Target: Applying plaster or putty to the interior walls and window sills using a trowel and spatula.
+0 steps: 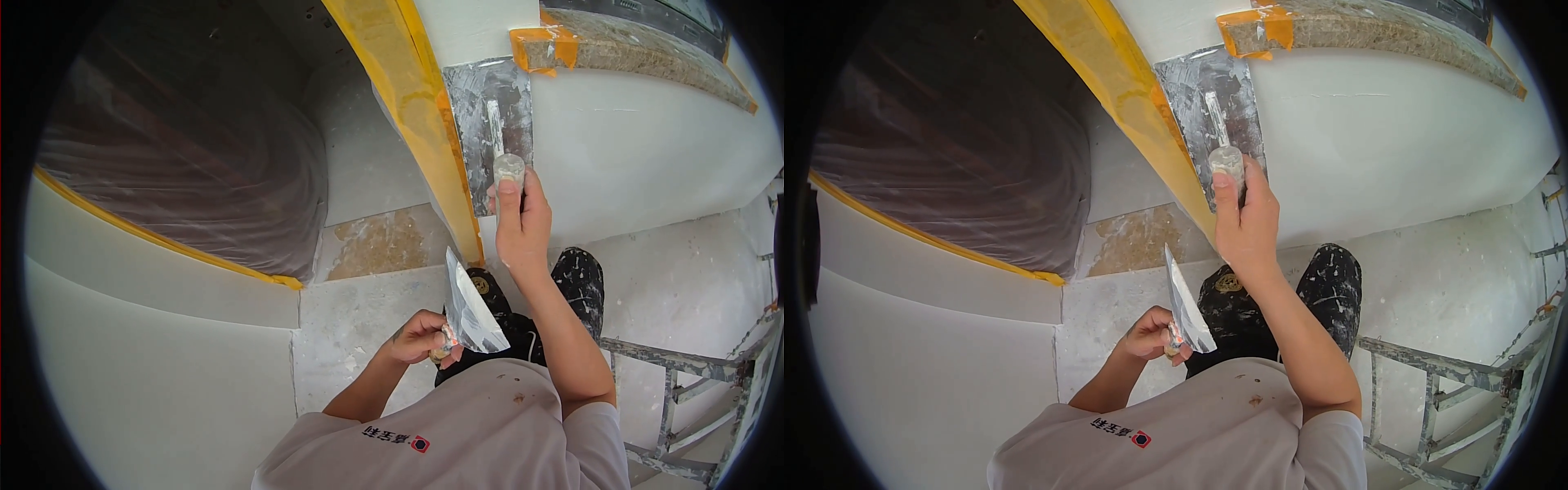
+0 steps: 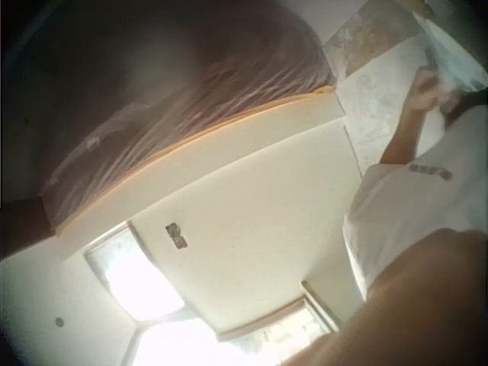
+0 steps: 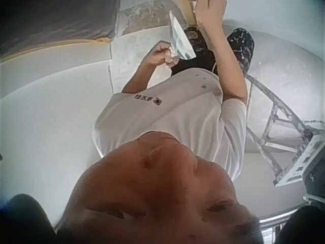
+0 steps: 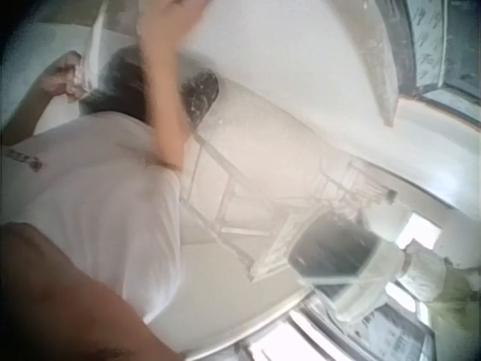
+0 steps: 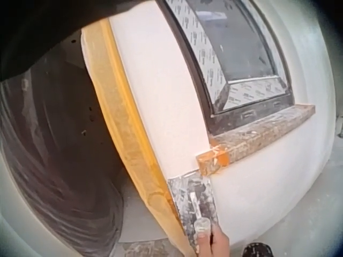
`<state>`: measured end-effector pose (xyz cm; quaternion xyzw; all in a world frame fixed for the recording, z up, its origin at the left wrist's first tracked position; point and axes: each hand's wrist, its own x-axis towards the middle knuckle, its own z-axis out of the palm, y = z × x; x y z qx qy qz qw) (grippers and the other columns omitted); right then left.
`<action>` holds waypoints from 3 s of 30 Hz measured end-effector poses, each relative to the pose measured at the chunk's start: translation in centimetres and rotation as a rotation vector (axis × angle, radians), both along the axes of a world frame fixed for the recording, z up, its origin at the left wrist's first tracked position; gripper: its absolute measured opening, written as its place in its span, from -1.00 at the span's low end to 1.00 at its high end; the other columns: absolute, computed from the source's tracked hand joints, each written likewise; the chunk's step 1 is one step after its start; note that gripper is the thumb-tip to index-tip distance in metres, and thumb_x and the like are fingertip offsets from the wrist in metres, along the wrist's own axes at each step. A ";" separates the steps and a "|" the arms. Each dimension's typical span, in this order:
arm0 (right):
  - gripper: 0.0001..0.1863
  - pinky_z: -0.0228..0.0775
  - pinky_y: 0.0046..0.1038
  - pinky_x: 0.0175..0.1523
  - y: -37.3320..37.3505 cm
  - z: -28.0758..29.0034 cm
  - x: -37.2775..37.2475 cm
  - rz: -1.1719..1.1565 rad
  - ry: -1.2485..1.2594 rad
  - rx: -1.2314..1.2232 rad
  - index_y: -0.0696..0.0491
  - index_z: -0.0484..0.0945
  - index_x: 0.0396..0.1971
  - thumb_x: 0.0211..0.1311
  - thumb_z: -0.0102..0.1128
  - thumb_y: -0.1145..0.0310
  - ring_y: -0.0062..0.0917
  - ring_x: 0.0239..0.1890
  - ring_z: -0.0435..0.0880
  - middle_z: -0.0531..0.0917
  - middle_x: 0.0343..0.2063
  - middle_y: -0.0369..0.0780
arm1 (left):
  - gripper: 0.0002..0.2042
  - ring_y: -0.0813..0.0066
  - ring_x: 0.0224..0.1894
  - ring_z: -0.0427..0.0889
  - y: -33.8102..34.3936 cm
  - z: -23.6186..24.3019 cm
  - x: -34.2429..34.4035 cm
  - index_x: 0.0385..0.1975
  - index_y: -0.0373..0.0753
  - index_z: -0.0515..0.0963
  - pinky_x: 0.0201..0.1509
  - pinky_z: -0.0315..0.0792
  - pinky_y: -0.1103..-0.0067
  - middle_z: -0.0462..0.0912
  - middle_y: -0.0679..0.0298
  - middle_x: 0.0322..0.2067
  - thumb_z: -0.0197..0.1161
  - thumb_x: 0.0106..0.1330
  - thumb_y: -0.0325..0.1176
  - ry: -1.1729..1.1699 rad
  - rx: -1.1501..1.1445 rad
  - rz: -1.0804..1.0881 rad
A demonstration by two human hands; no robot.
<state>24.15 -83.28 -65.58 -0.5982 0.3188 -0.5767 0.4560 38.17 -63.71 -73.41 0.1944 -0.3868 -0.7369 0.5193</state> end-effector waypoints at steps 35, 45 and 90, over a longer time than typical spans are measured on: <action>-0.55 0.44 -0.37 0.04 -13.8 9.8 -30.8 -0.444 0.995 -0.557 0.06 0.58 0.04 0.29 0.27 0.07 -0.24 -0.09 0.63 0.67 -0.11 -0.11 | -0.65 0.38 -0.52 0.56 -0.1 -2.9 0.9 -0.17 -0.43 0.51 -0.47 0.44 0.49 0.62 0.08 -0.41 0.08 0.48 -0.17 -0.126 0.048 0.110; -0.73 0.36 -0.60 -0.46 -4.6 1.4 -29.7 -0.447 0.190 0.230 0.12 0.62 -0.41 0.15 0.46 0.22 -0.67 -0.60 0.51 0.59 -0.60 -0.35 | -0.74 0.40 -0.48 0.59 -3.7 -3.9 -0.3 -0.18 -0.38 0.54 -0.45 0.47 0.51 0.63 0.10 -0.36 0.08 0.49 -0.27 -0.151 0.100 0.025; -0.68 0.29 -0.57 -0.53 -32.5 -9.2 -44.2 -0.698 -0.217 0.183 0.11 0.57 -0.50 0.18 0.45 0.18 -0.64 -0.64 0.45 0.62 -0.62 -0.27 | -0.77 0.48 -0.26 0.57 -9.0 -11.6 -9.8 -0.05 -0.39 0.43 -0.11 0.45 0.55 0.60 0.18 -0.31 0.16 0.40 -0.40 -1.431 -0.172 0.622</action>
